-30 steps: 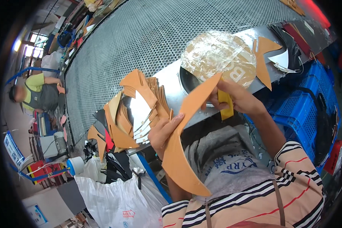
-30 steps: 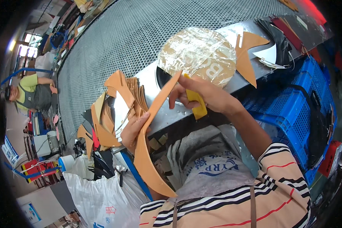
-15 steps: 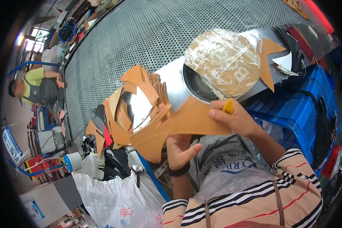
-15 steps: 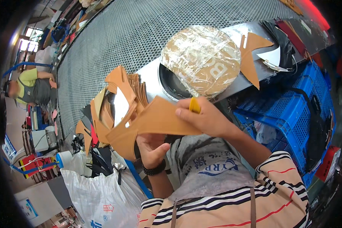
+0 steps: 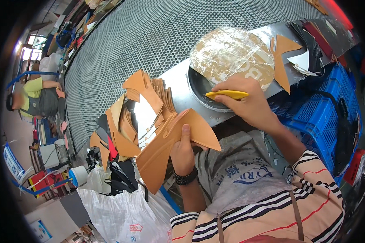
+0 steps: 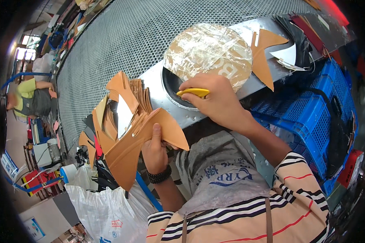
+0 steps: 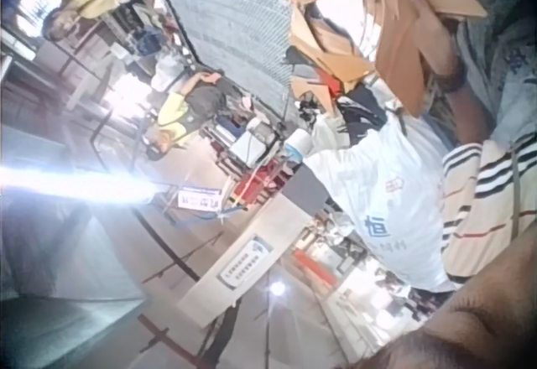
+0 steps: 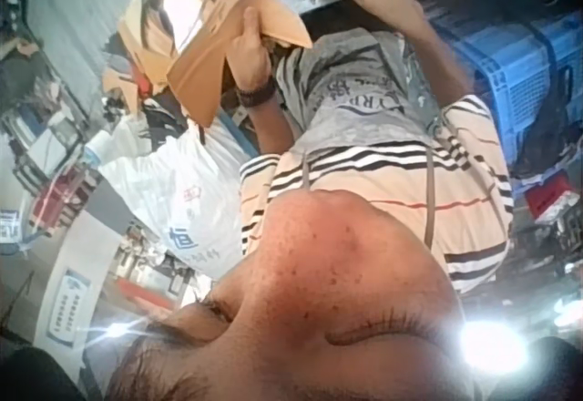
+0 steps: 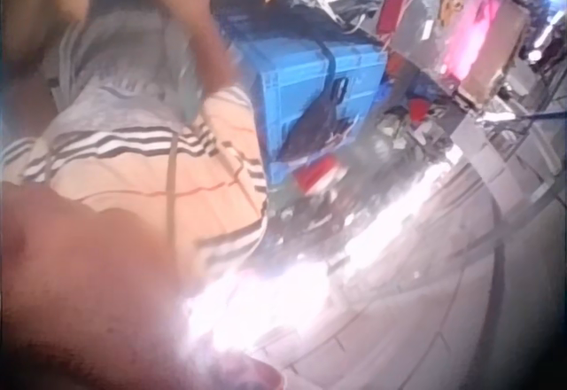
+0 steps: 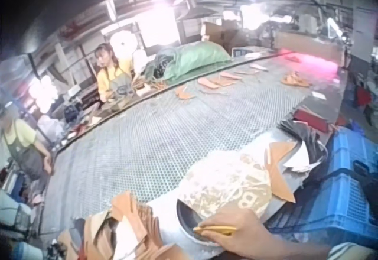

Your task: Applying glue to leather shoe components at a workstation.

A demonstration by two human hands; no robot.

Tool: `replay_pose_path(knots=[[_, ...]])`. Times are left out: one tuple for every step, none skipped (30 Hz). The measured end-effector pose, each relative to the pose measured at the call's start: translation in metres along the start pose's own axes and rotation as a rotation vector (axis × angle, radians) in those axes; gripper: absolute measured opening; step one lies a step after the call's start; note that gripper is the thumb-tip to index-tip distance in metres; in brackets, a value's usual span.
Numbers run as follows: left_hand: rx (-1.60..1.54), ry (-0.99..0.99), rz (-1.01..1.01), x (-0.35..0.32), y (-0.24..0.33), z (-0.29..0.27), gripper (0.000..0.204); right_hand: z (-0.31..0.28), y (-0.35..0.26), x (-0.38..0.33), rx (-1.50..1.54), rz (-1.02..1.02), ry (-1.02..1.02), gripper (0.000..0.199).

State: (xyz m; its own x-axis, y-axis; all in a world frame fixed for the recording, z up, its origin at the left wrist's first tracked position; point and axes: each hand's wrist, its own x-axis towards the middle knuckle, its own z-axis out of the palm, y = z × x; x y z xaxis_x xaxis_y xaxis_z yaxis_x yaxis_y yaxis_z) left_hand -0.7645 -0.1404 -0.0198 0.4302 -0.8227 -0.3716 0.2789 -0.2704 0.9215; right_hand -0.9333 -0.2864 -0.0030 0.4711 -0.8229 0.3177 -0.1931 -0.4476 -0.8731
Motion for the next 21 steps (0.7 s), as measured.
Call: replay_pose_path(knots=[[-0.01,-0.001,0.01,0.001,-0.001,0.0,0.044,0.002,0.001,0.0,-0.027,0.03,-0.008,0.013],[0.007,-0.003,-0.016,0.001,-0.001,-0.001,0.044,0.004,0.002,-0.001,-0.054,0.059,-0.015,0.012],[0.024,-0.005,-0.042,0.002,-0.001,-0.002,0.044,0.006,0.002,-0.002,-0.082,0.089,-0.021,0.011],[0.04,-0.008,-0.067,0.002,0.0,-0.004,0.044,0.008,0.004,-0.002,-0.12,0.031,0.008,0.012],[0.031,-0.019,-0.06,0.002,0.001,-0.004,0.044,0.011,0.006,-0.001,-0.159,-0.027,0.038,0.013],[0.022,-0.031,-0.052,0.003,0.002,-0.004,0.044,0.013,0.008,-0.001,-0.197,-0.085,0.068,0.014],[0.012,-0.041,-0.043,0.003,0.002,-0.005,0.043,0.015,0.011,-0.001,-0.218,-0.09,0.067,0.014],[0.005,-0.048,-0.049,0.003,0.003,-0.005,0.043,0.017,0.015,-0.002,-0.239,-0.094,0.065,0.015],[-0.003,-0.056,-0.055,0.003,0.003,-0.005,0.043,0.017,0.016,-0.002,-0.26,-0.099,0.065,0.016],[-0.011,-0.062,-0.061,0.002,0.003,-0.006,0.042,0.016,0.017,-0.002,-0.24,-0.086,0.039,0.016],[-0.012,-0.062,-0.06,0.002,0.003,-0.006,0.042,0.014,0.017,-0.003,-0.221,-0.073,0.013,0.016],[-0.013,-0.063,-0.059,0.002,0.003,-0.006,0.042,0.013,0.017,-0.003,-0.201,-0.059,-0.013,0.016],[-0.014,-0.067,-0.059,0.003,0.003,-0.005,0.042,0.013,0.017,-0.003,-0.191,-0.034,-0.001,0.016],[-0.01,-0.074,-0.064,0.003,0.002,-0.006,0.041,0.013,0.017,-0.002,-0.181,-0.009,0.011,0.015],[-0.006,-0.082,-0.069,0.003,0.002,-0.007,0.041,0.012,0.017,-0.002,-0.171,0.016,0.023,0.015],[-0.002,-0.09,-0.073,0.004,0.002,-0.007,0.041,0.011,0.016,-0.002,-0.131,0.032,0.013,0.015],[0.003,-0.099,-0.078,0.004,0.004,-0.007,0.041,0.011,0.015,-0.002,-0.09,0.048,0.003,0.015],[0.009,-0.107,-0.083,0.003,0.006,-0.006,0.04,0.009,0.014,-0.001,-0.049,0.065,-0.006,0.016],[0.015,-0.111,-0.086,0.003,0.008,-0.007,0.04,0.007,0.012,0.0,0.072,0.178,-0.03,0.017],[0.013,-0.114,-0.091,0.002,0.01,-0.007,0.04,0.002,0.011,0.004,0.193,0.291,-0.054,0.018],[0.011,-0.116,-0.096,0.001,0.011,-0.008,0.039,-0.003,0.009,0.006,0.314,0.404,-0.079,0.019]])
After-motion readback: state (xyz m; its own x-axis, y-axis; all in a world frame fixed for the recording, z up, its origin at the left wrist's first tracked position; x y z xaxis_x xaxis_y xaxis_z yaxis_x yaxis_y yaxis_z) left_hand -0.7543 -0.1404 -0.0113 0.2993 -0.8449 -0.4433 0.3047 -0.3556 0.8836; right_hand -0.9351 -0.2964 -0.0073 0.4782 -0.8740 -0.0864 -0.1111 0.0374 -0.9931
